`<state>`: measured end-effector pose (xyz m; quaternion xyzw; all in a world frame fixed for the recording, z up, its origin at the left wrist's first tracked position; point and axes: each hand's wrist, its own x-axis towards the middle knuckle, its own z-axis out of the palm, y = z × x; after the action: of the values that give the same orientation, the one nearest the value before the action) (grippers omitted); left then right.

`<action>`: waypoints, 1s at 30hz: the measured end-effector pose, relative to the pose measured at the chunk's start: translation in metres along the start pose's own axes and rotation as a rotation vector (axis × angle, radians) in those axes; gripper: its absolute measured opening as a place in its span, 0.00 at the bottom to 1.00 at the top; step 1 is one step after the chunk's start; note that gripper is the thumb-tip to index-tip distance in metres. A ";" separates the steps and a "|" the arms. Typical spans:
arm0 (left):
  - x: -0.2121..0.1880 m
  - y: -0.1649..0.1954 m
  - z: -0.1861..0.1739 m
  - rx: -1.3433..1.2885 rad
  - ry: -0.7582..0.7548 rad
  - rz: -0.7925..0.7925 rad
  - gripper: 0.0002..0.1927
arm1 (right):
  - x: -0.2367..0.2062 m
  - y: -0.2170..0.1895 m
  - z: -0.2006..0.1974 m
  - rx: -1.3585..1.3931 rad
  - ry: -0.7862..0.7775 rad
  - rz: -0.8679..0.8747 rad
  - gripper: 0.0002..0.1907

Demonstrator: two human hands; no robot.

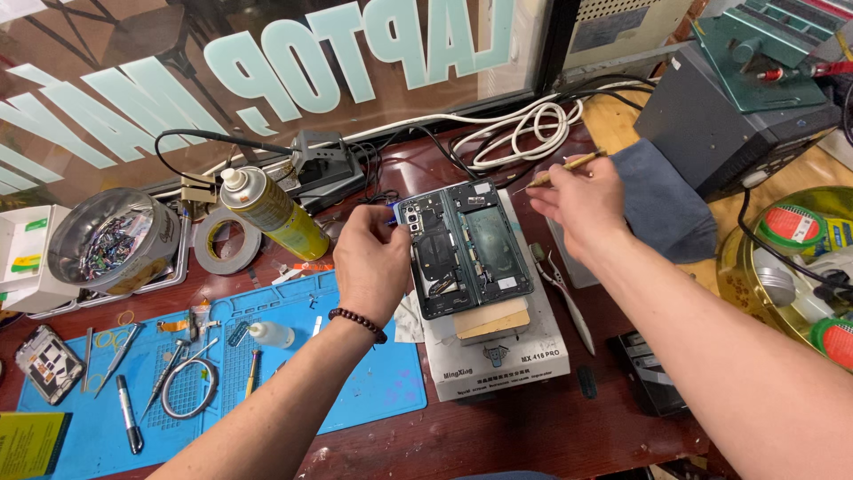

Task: The person uses a small brush to clean the interior of a disassembled smartphone, then sprays a cleaning agent onto the brush and continues cleaning various internal components and connectors.

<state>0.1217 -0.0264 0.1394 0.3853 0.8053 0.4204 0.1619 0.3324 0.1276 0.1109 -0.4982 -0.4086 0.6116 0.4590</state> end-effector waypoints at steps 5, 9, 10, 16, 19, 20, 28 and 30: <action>-0.004 0.027 0.005 -0.214 -0.209 0.112 0.13 | -0.038 -0.034 0.006 0.188 -0.097 0.025 0.10; -0.011 0.039 0.010 -0.318 -0.314 0.153 0.16 | -0.070 -0.043 0.029 0.231 -0.178 0.078 0.10; -0.013 0.040 0.009 -0.316 -0.317 0.150 0.16 | -0.077 -0.045 0.033 0.222 -0.182 0.080 0.11; -0.019 0.035 0.000 -0.365 -0.313 0.117 0.12 | -0.098 -0.048 0.050 0.173 -0.194 0.065 0.11; -0.021 0.031 -0.005 -0.380 -0.318 0.119 0.11 | -0.104 -0.047 0.055 0.144 -0.183 0.046 0.11; -0.021 0.029 -0.006 -0.391 -0.322 0.120 0.10 | -0.106 -0.046 0.056 0.139 -0.183 0.039 0.11; -0.027 0.022 -0.014 -0.387 -0.319 0.064 0.09 | -0.126 -0.046 0.068 -0.008 -0.189 -0.128 0.17; -0.027 0.021 -0.016 -0.386 -0.320 0.062 0.09 | -0.132 -0.050 0.070 -0.057 -0.192 -0.198 0.24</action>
<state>0.1400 -0.0481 0.1638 0.4332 0.6621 0.5048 0.3451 0.2816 0.0089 0.2016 -0.4076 -0.5149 0.5963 0.4617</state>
